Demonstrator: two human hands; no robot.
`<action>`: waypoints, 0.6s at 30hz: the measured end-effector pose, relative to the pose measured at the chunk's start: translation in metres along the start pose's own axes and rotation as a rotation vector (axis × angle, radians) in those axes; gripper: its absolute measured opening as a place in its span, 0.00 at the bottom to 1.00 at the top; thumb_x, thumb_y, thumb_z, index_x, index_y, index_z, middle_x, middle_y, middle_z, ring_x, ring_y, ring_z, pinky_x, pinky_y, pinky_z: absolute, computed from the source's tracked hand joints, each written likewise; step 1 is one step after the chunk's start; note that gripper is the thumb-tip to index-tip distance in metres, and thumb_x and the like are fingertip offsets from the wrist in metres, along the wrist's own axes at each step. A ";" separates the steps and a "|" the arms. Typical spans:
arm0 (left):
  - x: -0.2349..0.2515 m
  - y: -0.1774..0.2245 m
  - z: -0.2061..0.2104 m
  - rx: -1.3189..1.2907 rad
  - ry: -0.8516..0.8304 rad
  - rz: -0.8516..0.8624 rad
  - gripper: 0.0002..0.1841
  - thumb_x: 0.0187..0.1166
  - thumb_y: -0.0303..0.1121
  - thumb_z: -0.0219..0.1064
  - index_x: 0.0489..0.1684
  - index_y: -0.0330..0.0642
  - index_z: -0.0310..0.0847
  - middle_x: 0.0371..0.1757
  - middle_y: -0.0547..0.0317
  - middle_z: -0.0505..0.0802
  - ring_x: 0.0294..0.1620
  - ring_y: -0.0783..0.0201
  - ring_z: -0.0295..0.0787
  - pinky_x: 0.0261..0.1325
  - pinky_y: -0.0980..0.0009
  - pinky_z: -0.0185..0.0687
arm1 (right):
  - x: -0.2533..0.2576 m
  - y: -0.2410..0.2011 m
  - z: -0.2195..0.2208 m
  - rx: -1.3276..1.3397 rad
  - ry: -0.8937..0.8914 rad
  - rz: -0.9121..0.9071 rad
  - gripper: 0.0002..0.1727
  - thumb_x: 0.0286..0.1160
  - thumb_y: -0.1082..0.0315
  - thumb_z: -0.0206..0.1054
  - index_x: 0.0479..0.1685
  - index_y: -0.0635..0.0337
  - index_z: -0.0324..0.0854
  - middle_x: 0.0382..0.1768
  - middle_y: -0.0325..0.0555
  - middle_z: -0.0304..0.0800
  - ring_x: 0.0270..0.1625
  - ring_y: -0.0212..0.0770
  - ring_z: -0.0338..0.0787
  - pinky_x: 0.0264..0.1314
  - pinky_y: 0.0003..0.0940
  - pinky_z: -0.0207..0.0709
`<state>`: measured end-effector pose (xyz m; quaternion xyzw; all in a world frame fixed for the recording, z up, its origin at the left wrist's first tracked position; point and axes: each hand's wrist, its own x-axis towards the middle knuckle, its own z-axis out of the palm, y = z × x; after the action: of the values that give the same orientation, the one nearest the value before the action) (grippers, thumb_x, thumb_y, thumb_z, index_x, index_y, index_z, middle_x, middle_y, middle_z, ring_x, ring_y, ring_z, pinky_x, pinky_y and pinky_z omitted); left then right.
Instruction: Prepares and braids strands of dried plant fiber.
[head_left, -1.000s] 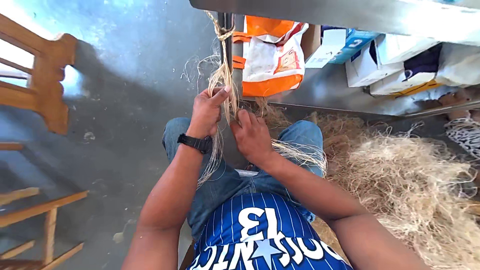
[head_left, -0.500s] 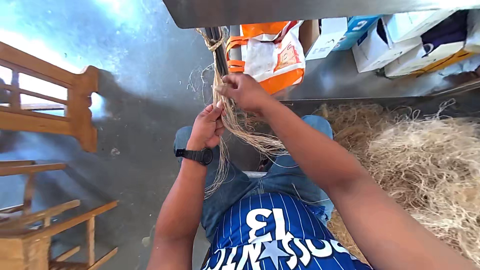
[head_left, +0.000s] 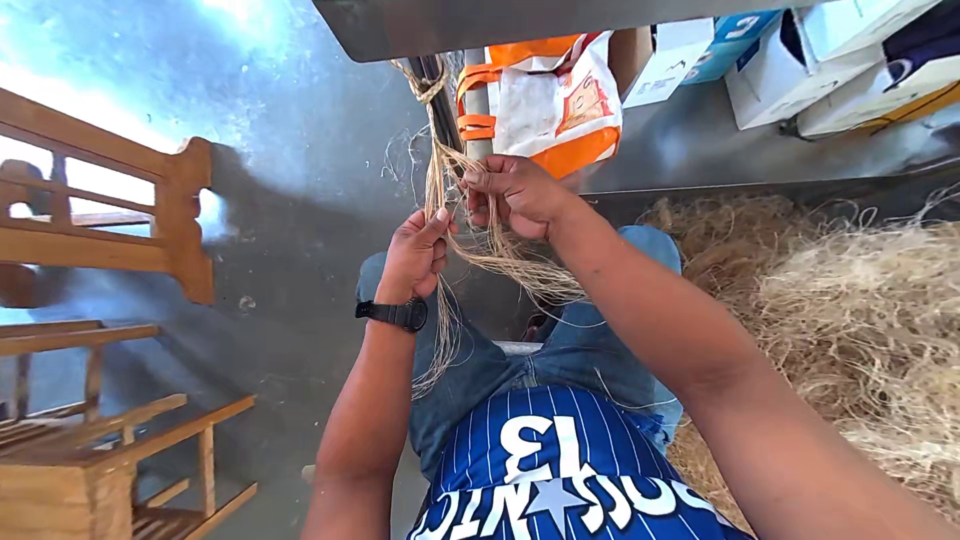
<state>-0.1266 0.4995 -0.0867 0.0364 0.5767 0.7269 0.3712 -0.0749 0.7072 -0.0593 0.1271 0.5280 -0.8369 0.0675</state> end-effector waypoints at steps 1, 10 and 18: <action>0.001 -0.002 0.001 0.000 0.002 0.001 0.06 0.91 0.35 0.59 0.51 0.45 0.79 0.40 0.60 0.89 0.13 0.78 0.62 0.12 0.84 0.57 | -0.002 0.003 0.003 0.073 -0.011 -0.040 0.08 0.90 0.69 0.57 0.53 0.63 0.77 0.42 0.48 0.88 0.44 0.42 0.90 0.51 0.41 0.88; -0.005 -0.008 0.007 -0.135 -0.068 0.017 0.10 0.95 0.36 0.51 0.50 0.46 0.78 0.37 0.60 0.88 0.12 0.78 0.61 0.12 0.85 0.56 | -0.044 0.036 0.010 0.133 -0.007 -0.039 0.11 0.93 0.67 0.52 0.50 0.62 0.78 0.27 0.38 0.78 0.28 0.36 0.85 0.44 0.41 0.90; -0.028 -0.033 0.040 -0.182 -0.058 -0.042 0.12 0.95 0.38 0.51 0.52 0.45 0.80 0.35 0.62 0.87 0.15 0.76 0.67 0.14 0.83 0.61 | -0.072 0.070 0.004 0.204 0.065 -0.080 0.10 0.93 0.68 0.52 0.49 0.61 0.78 0.31 0.41 0.85 0.34 0.36 0.89 0.45 0.35 0.89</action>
<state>-0.0705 0.5177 -0.0917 0.0113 0.4979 0.7669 0.4047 0.0105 0.6714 -0.0979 0.1391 0.4465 -0.8839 0.0035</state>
